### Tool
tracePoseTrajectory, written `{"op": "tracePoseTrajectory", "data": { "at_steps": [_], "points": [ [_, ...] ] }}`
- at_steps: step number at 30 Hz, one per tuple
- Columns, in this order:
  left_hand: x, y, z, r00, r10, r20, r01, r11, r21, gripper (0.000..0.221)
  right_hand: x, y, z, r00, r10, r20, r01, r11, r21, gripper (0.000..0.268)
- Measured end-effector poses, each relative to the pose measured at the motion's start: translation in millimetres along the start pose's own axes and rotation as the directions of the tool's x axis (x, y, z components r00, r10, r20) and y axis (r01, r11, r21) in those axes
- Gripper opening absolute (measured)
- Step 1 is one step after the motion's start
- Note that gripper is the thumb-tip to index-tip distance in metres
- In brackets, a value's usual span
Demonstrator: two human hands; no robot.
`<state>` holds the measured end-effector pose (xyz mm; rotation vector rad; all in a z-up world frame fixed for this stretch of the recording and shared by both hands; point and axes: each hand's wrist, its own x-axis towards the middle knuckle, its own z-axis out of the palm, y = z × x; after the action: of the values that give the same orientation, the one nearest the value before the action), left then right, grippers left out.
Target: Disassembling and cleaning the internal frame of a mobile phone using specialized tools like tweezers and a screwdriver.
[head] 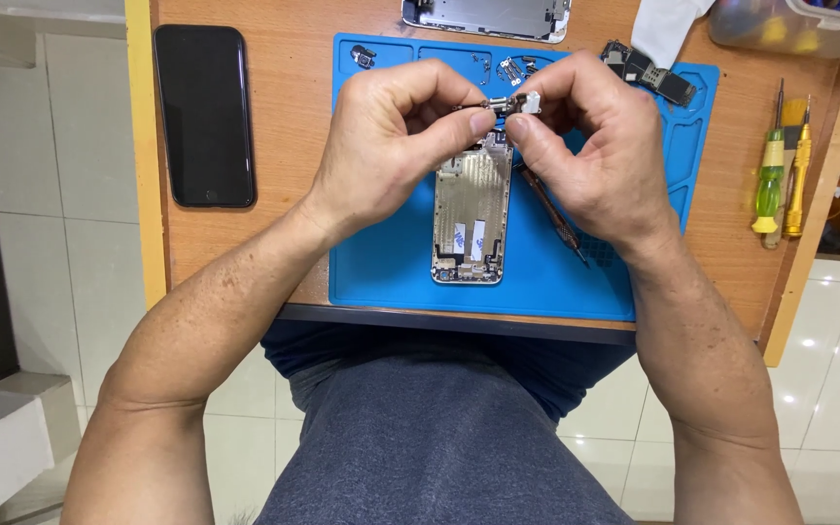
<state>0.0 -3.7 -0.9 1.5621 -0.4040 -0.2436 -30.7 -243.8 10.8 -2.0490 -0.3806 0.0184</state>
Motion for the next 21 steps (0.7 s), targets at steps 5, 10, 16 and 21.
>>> {"op": "tracePoseTrajectory", "data": {
  "at_steps": [5,10,16,21],
  "points": [
    [2.2,-3.3,-1.6,0.998,-0.067,0.013,0.067,0.994,-0.087,0.015,1.6,-2.6,0.9,1.0,-0.021,-0.01,0.022,1.0,0.019,0.017],
    [1.9,-3.5,-2.2,0.997,-0.077,0.024,0.08,0.99,-0.115,0.016,0.9,-6.1,-0.1,0.999,-0.031,-0.012,0.031,0.998,0.06,0.021],
    [1.7,-3.0,-0.7,0.996,-0.051,0.07,0.055,0.996,-0.069,0.015,0.4,-2.9,-0.2,0.999,-0.025,-0.022,0.026,1.0,0.017,0.011],
    [1.8,-4.9,1.0,0.997,-0.045,0.069,0.051,0.995,-0.086,0.009,1.5,-4.2,1.3,1.0,0.016,0.002,-0.016,1.0,-0.003,0.008]
  ]
}}
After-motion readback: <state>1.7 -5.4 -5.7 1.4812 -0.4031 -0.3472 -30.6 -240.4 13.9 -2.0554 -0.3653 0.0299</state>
